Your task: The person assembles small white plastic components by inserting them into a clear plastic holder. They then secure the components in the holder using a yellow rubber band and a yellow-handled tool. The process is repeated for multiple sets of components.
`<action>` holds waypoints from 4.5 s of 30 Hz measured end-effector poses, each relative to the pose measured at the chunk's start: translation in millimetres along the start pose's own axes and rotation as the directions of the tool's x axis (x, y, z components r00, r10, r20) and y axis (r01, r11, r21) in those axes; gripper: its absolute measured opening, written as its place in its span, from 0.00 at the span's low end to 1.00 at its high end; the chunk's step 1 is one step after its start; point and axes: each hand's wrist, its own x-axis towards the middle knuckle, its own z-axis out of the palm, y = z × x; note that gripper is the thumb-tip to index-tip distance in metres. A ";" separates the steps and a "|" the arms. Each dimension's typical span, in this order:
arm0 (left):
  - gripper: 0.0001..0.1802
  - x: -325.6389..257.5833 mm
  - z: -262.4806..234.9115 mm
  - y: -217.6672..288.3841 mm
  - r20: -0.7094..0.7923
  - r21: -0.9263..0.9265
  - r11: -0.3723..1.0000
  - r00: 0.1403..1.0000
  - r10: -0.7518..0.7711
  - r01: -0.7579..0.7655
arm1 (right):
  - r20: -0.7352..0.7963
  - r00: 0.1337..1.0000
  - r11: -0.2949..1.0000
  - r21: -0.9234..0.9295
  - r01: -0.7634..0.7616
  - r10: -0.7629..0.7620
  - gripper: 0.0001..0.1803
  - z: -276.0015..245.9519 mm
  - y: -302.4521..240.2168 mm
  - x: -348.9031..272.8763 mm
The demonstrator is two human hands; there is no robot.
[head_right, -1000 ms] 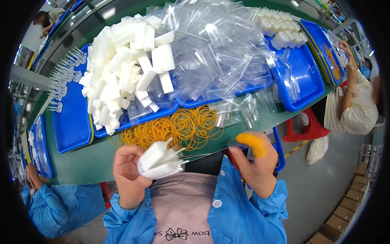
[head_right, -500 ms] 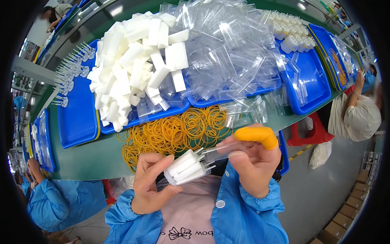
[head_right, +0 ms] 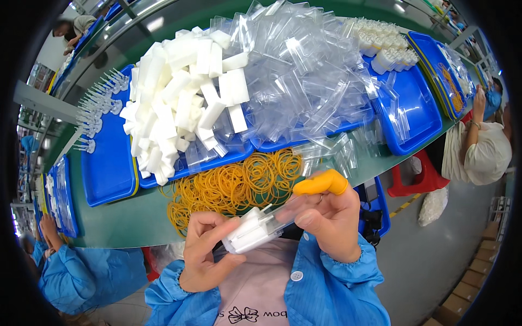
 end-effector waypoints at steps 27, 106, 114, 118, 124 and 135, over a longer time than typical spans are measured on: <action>0.31 2.0 10.0 3.8 0.016 -0.088 0.995 0.999 -0.051 0.052 | 0.025 0.999 0.992 -0.115 0.051 -0.049 0.20 -6.9 -8.3 -4.1; 0.26 2.3 3.6 -11.5 -0.049 -0.648 0.760 0.993 -0.107 0.050 | 0.321 0.905 0.642 -0.639 0.424 -0.278 0.13 7.2 -26.4 -13.5; 0.25 2.8 -0.6 -17.7 -0.206 -0.647 0.763 0.963 -0.176 0.002 | 0.110 0.856 -0.123 -0.991 0.054 -0.505 0.21 -48.6 -21.1 21.3; 0.25 2.5 2.0 -15.7 -0.194 -0.660 0.751 0.963 -0.185 0.012 | 0.067 0.856 -0.131 -0.991 -0.001 -0.512 0.21 -58.9 -4.3 30.6; 0.24 3.2 2.0 -17.9 -0.203 -0.662 0.749 0.965 -0.166 -0.010 | -0.053 0.885 0.095 -0.995 -0.010 -0.463 0.21 -60.9 -4.7 29.7; 0.33 1.4 7.8 -11.1 -0.101 -0.389 0.920 0.991 -0.092 0.046 | -0.185 0.961 0.969 -0.176 0.174 -0.206 0.22 -17.1 -18.0 -5.7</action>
